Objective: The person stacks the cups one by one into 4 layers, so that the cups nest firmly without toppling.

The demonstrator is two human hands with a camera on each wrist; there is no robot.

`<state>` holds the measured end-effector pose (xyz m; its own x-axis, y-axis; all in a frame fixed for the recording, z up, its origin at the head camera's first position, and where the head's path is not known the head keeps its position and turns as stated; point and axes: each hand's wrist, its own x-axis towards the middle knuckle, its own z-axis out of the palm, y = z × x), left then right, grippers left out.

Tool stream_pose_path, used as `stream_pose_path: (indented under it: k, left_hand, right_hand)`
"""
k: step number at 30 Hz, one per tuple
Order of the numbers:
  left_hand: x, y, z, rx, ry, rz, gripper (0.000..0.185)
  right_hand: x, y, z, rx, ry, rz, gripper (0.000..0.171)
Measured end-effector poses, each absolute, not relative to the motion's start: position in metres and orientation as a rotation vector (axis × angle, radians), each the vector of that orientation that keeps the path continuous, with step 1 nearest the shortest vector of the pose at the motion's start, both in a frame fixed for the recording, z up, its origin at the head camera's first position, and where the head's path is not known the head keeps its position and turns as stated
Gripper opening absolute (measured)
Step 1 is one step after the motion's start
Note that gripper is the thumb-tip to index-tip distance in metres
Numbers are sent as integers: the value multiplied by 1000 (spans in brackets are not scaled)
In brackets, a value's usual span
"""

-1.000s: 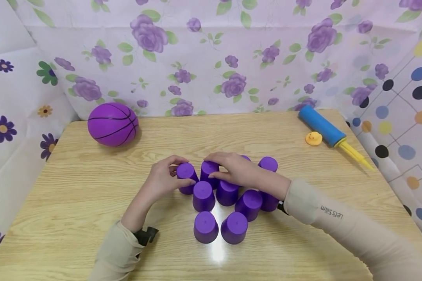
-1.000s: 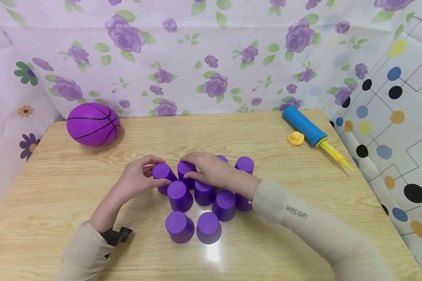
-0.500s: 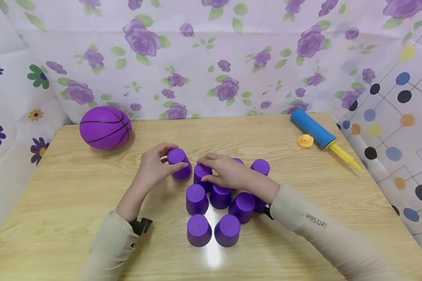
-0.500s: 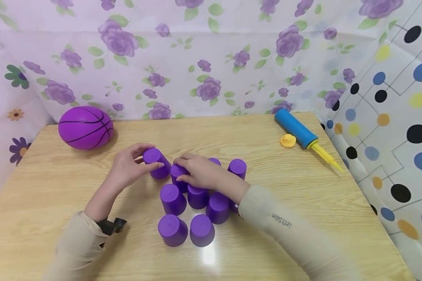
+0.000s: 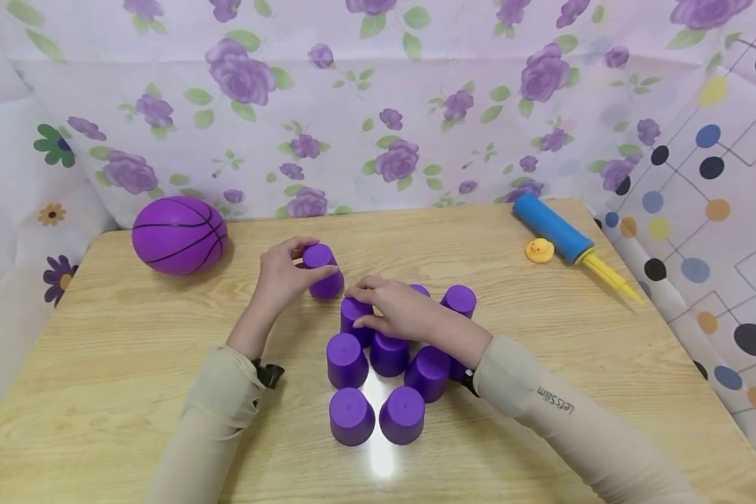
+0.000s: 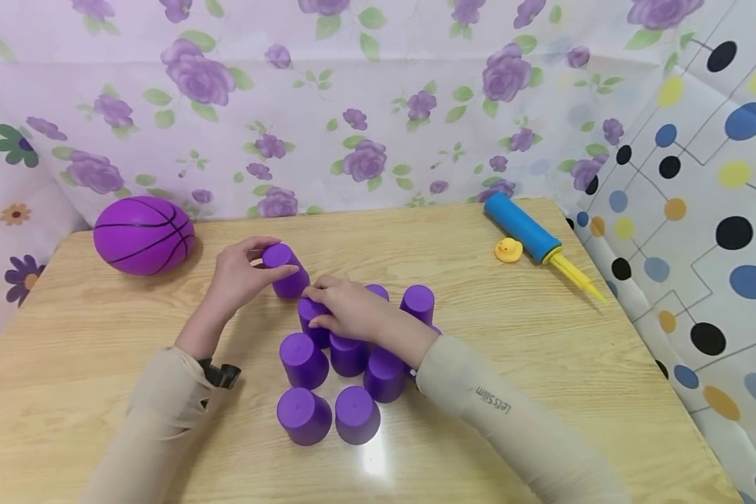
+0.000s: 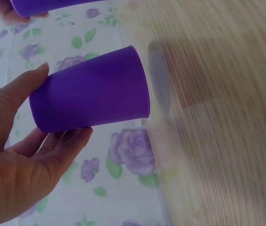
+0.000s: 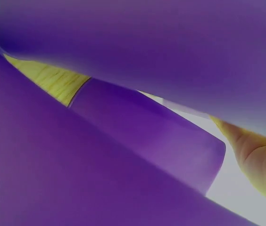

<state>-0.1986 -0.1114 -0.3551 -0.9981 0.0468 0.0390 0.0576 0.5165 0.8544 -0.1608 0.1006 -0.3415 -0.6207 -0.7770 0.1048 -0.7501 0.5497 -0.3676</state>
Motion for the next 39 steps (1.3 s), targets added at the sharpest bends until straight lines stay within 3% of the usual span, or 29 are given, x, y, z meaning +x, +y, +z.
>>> stream_pose_path:
  k: [17, 26, 33, 39]
  left_hand:
    - [-213, -101, -370, -92, -2742, -1531, 57]
    - [-211, -105, -375, -97, -2778, -1501, 75]
    - [-188, -115, -361, -96, -2745, -1373, 85]
    - [-144, -111, -352, -229, -2638, -1333, 63]
  right_hand:
    - [-161, 100, -343, -1329, 2697, -609, 43]
    - [-160, 100, -341, -1331, 2697, -585, 43]
    - [-164, 98, -335, -1368, 2696, -484, 45]
    - [-165, 95, -330, -1363, 2662, -420, 47]
